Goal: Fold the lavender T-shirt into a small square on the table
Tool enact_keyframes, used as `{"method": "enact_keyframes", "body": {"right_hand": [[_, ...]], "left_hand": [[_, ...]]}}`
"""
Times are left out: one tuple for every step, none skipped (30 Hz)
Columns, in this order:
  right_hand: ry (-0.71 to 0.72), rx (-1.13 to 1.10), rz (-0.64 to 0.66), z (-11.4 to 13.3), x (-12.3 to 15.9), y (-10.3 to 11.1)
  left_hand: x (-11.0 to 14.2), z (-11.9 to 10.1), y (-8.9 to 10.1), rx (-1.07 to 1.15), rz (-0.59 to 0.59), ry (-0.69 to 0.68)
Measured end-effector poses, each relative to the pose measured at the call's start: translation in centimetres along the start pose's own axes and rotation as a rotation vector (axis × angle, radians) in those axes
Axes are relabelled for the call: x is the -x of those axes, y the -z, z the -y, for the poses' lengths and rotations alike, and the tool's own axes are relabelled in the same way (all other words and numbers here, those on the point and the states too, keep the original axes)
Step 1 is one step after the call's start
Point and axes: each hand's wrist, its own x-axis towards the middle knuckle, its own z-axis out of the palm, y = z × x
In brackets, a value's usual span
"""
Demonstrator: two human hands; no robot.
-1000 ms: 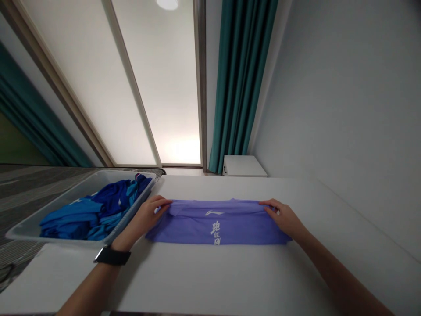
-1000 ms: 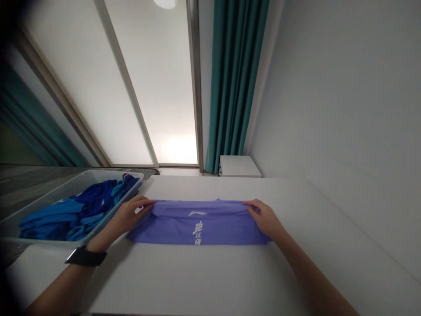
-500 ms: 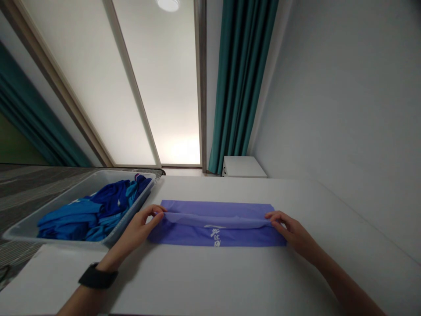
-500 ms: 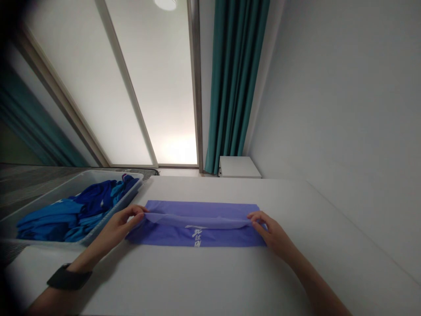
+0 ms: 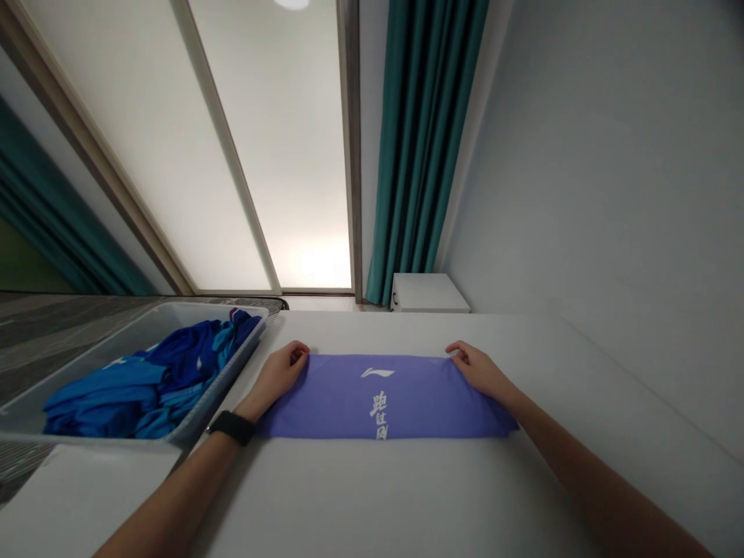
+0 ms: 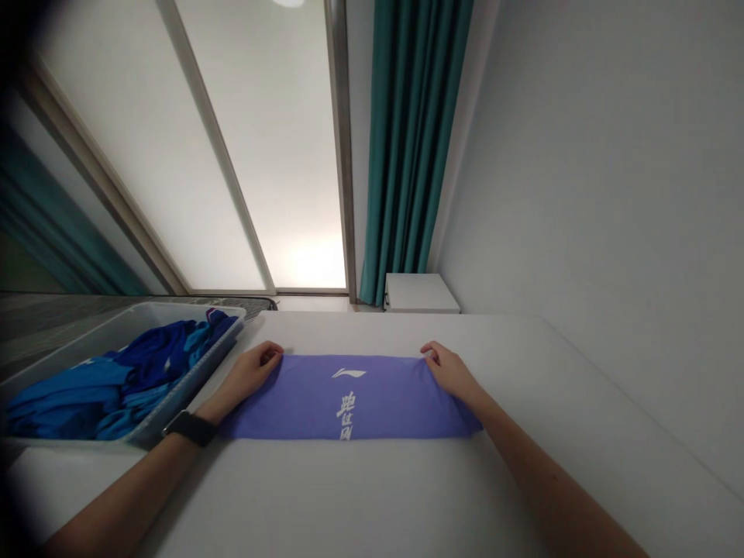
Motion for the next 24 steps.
{"method": "enact_keyframes", "body": {"right_hand": [[0.011, 0.055, 0.014, -0.1, -0.2, -0.1], [0.025, 0.102, 0.029, -0.2, -0.3, -0.1], [0.040, 0.143, 0.040, -0.2, -0.3, -0.2], [0.057, 0.177, 0.044, -0.3, -0.4, -0.3], [0.071, 0.207, 0.040, -0.4, -0.4, -0.4], [0.083, 0.232, 0.032, -0.5, -0.4, -0.5], [0.093, 0.250, 0.026, -0.5, -0.4, -0.7], [0.100, 0.260, 0.020, -0.6, -0.3, -0.8], [0.106, 0.263, 0.013, -0.7, -0.3, -0.9], [0.112, 0.260, 0.004, -0.7, -0.2, -1.1], [0.117, 0.254, -0.007, -0.8, -0.2, -1.2], [0.120, 0.247, -0.020, -0.8, -0.1, -1.3], [0.122, 0.244, -0.032, -0.9, -0.1, -1.4], [0.121, 0.245, -0.043, -0.9, 0.0, -1.5], [0.120, 0.252, -0.052, -0.9, 0.0, -1.6], [0.120, 0.262, -0.057, -0.9, 0.0, -1.6], [0.123, 0.276, -0.059, -0.9, 0.0, -1.7], [0.127, 0.294, -0.059, -1.0, 0.0, -1.7], [0.132, 0.314, -0.058, -1.0, 0.0, -1.8], [0.135, 0.335, -0.058, -0.9, 0.0, -1.8], [0.138, 0.355, -0.059, -0.9, 0.1, -1.9], [0.139, 0.373, -0.063, -0.9, 0.1, -1.9], [0.139, 0.390, -0.069, -0.9, 0.1, -2.0], [0.139, 0.404, -0.072, -0.9, 0.2, -2.0]], "left_hand": [[-0.1, 0.1, -0.1, -0.057, 0.020, -0.025], [-0.2, 0.2, -0.3, -0.108, 0.036, -0.057], [-0.3, 0.4, -0.4, -0.150, 0.045, -0.088], [-0.3, 0.5, -0.6, -0.184, 0.045, -0.112], [-0.4, 0.6, -0.7, -0.206, 0.041, -0.126], [-0.4, 0.7, -0.8, -0.221, 0.034, -0.127], [-0.4, 0.8, -0.9, -0.227, 0.025, -0.120], [-0.3, 0.8, -0.9, -0.224, 0.016, -0.111], [-0.3, 0.8, -0.9, -0.213, 0.009, -0.105], [-0.3, 0.7, -0.9, -0.194, 0.004, -0.101], [-0.3, 0.7, -0.8, -0.170, 0.001, -0.096], [-0.3, 0.6, -0.7, -0.143, -0.002, -0.090], [-0.3, 0.6, -0.6, -0.118, -0.002, -0.082], [-0.2, 0.6, -0.6, -0.097, -0.001, -0.074], [-0.2, 0.6, -0.5, -0.082, 0.001, -0.066], [-0.2, 0.6, -0.5, -0.074, 0.002, -0.062], [-0.2, 0.7, -0.5, -0.072, 0.001, -0.066], [-0.2, 0.7, -0.5, -0.076, -0.002, -0.076], [-0.1, 0.7, -0.6, -0.086, -0.008, -0.090], [-0.1, 0.7, -0.7, -0.101, -0.014, -0.104], [-0.1, 0.8, -0.8, -0.118, -0.018, -0.116], [-0.1, 0.8, -0.9, -0.133, -0.019, -0.124], [-0.1, 0.8, -1.0, -0.148, -0.018, -0.126], [-0.1, 0.8, -1.0, -0.161, -0.014, -0.123]]}}
